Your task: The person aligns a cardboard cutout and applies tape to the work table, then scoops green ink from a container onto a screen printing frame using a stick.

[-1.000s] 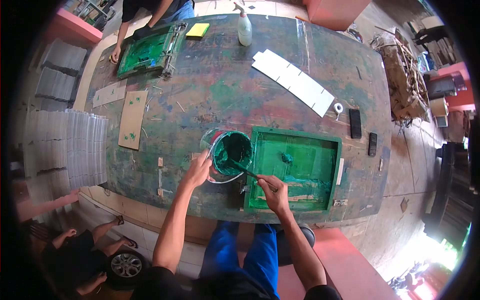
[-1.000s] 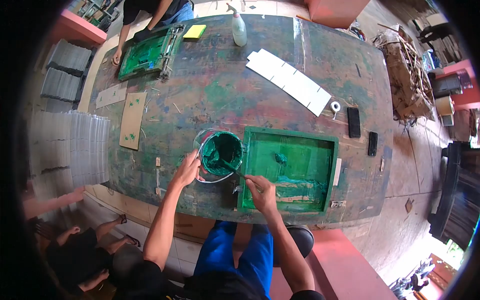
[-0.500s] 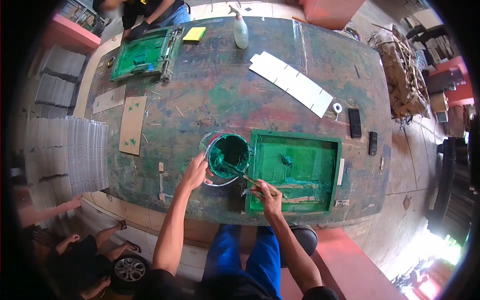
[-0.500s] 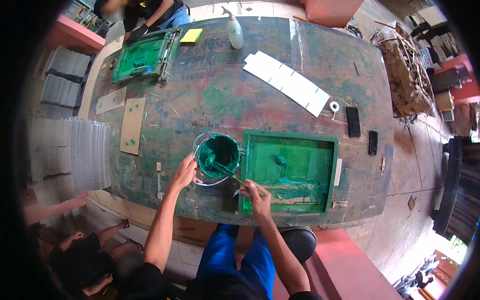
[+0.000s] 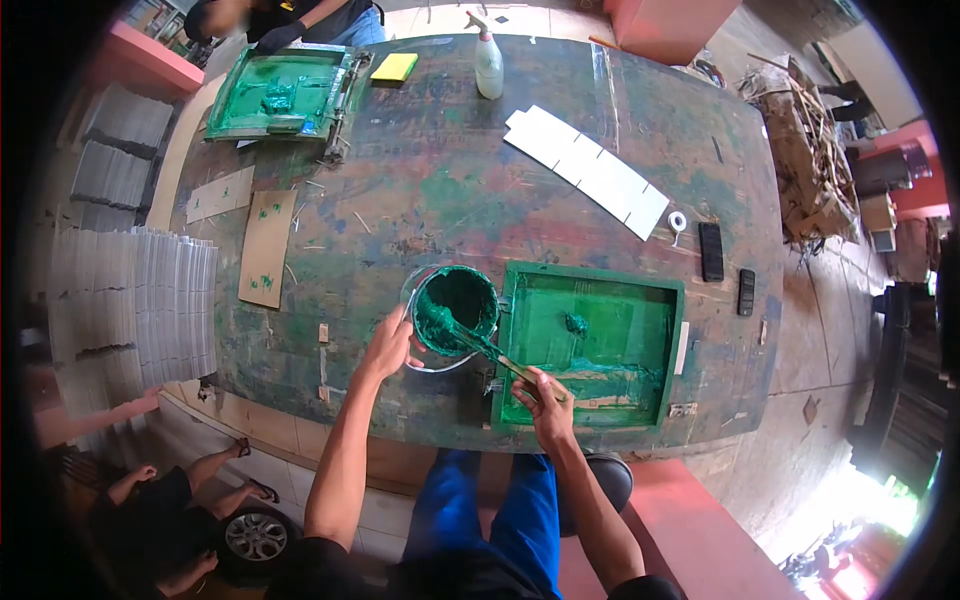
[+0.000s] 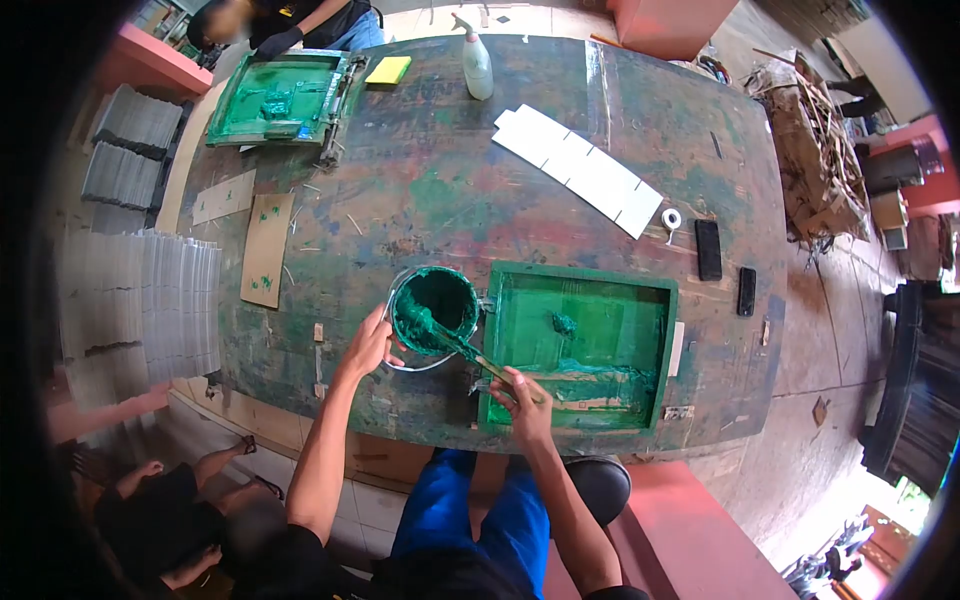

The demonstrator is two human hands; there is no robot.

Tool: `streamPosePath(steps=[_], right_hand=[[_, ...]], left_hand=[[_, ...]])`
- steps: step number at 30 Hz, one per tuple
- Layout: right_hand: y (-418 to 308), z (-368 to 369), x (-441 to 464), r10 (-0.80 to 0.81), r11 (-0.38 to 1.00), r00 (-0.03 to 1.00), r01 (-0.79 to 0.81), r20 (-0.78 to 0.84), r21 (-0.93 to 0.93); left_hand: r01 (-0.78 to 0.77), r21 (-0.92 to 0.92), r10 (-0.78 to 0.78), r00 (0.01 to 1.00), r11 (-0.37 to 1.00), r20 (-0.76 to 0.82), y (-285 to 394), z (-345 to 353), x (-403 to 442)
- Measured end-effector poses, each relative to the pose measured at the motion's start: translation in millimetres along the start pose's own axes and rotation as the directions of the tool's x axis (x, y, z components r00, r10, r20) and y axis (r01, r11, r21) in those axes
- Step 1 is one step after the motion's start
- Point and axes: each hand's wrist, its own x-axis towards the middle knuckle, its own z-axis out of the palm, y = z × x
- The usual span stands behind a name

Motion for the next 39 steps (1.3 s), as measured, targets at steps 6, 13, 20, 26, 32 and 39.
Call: streamPosePath(steps=[6,13,20,26,32,39], right_hand=[[-16.3,2.3,-2.0,-0.043,0.998,0.999,0.042,-0.017,-0.043],[-50.7,-20.8,-37.1,-0.124,0.992,0.989,0.121,-0.086,-0.034],[-88.0,-118.4,-91.4,-0.400,0.892,0.838,0.264,-0.370,-0.366],[-52.4,-166.3,-70.8,-0.555,0.772,0.720,0.258,-0.417,-0.581],[-9.3,-175.8,-48.1,-0.592,0.297,0.770,-0.068,-0.239,-0.953],[-5.2,-157.2,-43.6,-0.565,0.199,0.806,-0.076,-0.178,-0.977]], left_hand=[[0.039,-0.025,-0.039,0.999,0.999,0.005,-1.2,-8.8,-0.1],[0.032,-0.111,-0.034,0.999,0.993,-0.017,-7.4,-13.6,4.4],[0.016,-0.076,-0.015,1.000,0.997,0.009,-12.1,-18.9,10.3],[0.049,-0.061,-0.049,0.999,0.997,-0.006,-8.2,-21.0,9.1],[0.044,-0.033,-0.045,0.999,0.998,-0.016,-3.8,-18.9,11.0],[0.056,-0.010,-0.056,0.998,0.998,0.006,-2.8,-19.8,10.0]])
